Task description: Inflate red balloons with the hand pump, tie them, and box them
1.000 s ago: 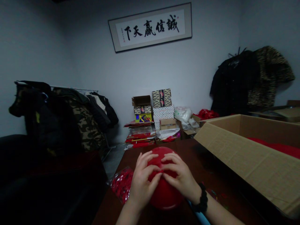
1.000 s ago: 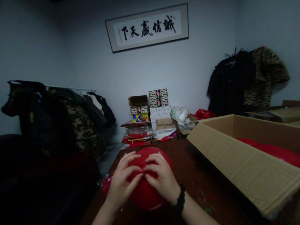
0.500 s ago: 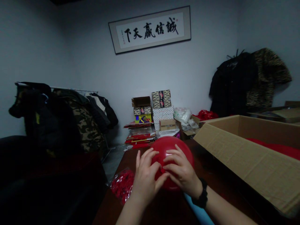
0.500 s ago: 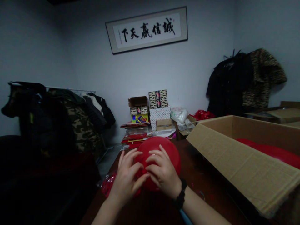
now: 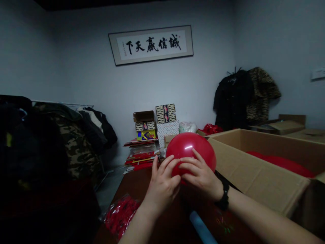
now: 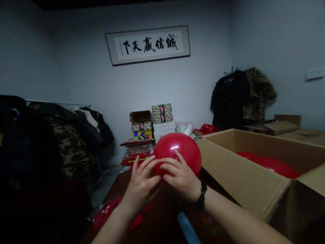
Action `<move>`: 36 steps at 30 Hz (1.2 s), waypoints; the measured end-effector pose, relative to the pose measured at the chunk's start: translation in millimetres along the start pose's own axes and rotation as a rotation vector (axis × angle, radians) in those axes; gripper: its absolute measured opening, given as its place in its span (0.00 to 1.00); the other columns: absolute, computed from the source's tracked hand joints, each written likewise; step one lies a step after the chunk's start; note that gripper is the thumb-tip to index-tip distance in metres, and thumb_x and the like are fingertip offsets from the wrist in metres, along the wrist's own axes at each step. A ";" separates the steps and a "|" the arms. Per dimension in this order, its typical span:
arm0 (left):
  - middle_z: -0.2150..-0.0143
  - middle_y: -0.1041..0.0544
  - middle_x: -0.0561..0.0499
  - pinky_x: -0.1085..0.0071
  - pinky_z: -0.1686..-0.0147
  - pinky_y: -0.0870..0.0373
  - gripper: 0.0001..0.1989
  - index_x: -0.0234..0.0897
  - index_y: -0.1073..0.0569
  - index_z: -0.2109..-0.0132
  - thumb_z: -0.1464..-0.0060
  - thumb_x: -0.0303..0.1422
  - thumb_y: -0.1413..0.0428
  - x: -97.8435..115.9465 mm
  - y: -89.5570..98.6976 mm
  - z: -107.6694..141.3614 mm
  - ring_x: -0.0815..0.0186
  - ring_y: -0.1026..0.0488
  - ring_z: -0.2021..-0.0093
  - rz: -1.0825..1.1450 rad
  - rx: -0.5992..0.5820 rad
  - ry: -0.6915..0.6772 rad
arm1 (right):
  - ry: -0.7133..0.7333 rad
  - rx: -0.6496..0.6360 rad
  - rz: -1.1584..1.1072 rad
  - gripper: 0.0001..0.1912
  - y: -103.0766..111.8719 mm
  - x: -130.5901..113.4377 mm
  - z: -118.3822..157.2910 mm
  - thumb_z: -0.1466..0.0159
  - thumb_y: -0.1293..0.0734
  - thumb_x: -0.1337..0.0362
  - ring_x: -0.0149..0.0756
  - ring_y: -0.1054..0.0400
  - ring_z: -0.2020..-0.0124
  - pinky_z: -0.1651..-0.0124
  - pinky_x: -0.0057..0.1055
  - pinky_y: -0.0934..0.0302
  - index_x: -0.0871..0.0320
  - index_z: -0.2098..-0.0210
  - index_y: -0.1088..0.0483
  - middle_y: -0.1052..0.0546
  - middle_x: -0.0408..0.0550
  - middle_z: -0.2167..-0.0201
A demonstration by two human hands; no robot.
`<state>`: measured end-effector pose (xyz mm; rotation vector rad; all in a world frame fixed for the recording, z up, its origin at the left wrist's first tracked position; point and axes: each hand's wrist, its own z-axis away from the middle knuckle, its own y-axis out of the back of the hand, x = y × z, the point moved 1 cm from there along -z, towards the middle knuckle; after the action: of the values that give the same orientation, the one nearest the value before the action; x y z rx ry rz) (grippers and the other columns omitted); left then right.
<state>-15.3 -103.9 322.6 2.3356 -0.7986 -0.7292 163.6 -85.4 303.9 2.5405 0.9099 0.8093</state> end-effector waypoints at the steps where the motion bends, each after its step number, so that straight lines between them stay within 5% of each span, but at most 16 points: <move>1: 0.42 0.35 0.47 0.42 0.40 0.63 0.05 0.41 0.26 0.69 0.49 0.31 0.47 1.4 -2.2 -5.9 0.54 0.44 0.40 0.004 0.018 -0.027 | 0.009 -0.003 0.024 0.05 5.6 4.8 0.9 0.39 0.38 0.68 0.34 0.42 0.45 0.36 0.55 0.62 0.54 0.66 0.31 0.26 0.40 0.55; 9: 0.47 0.29 0.47 0.44 0.39 0.65 0.06 0.41 0.27 0.68 0.47 0.30 0.49 23.8 -24.0 -64.2 0.58 0.39 0.42 0.036 0.174 -0.137 | 0.038 -0.019 0.225 0.06 56.3 50.6 17.6 0.39 0.38 0.66 0.34 0.40 0.45 0.36 0.56 0.59 0.52 0.64 0.30 0.26 0.40 0.54; 25: 0.37 0.41 0.43 0.38 0.42 0.64 0.05 0.38 0.27 0.69 0.48 0.30 0.48 108.3 -106.7 -175.6 0.52 0.47 0.37 0.185 0.321 -0.115 | 0.019 -0.067 0.538 0.10 122.0 153.7 102.7 0.40 0.37 0.65 0.37 0.48 0.38 0.37 0.60 0.70 0.45 0.59 0.31 0.31 0.39 0.46; 30: 0.37 0.42 0.42 0.37 0.42 0.63 0.05 0.38 0.27 0.65 0.48 0.29 0.47 134.3 -125.6 -205.9 0.51 0.49 0.37 0.235 0.326 -0.097 | -0.158 -0.102 0.488 0.11 136.8 182.4 124.7 0.39 0.38 0.64 0.37 0.50 0.38 0.37 0.59 0.71 0.46 0.57 0.33 0.34 0.42 0.44; 36: 0.37 0.42 0.42 0.38 0.43 0.54 0.05 0.36 0.28 0.70 0.49 0.26 0.48 157.1 -148.4 -234.9 0.52 0.50 0.36 0.317 0.314 -0.090 | -0.453 -0.072 0.531 0.37 154.0 208.5 144.1 0.43 0.36 0.55 0.50 0.64 0.34 0.39 0.63 0.71 0.57 0.39 0.53 0.52 0.59 0.35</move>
<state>295.6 -34.0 341.1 2.3726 -1.3715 -0.6074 457.1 -78.1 346.2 2.7579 0.0618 0.3446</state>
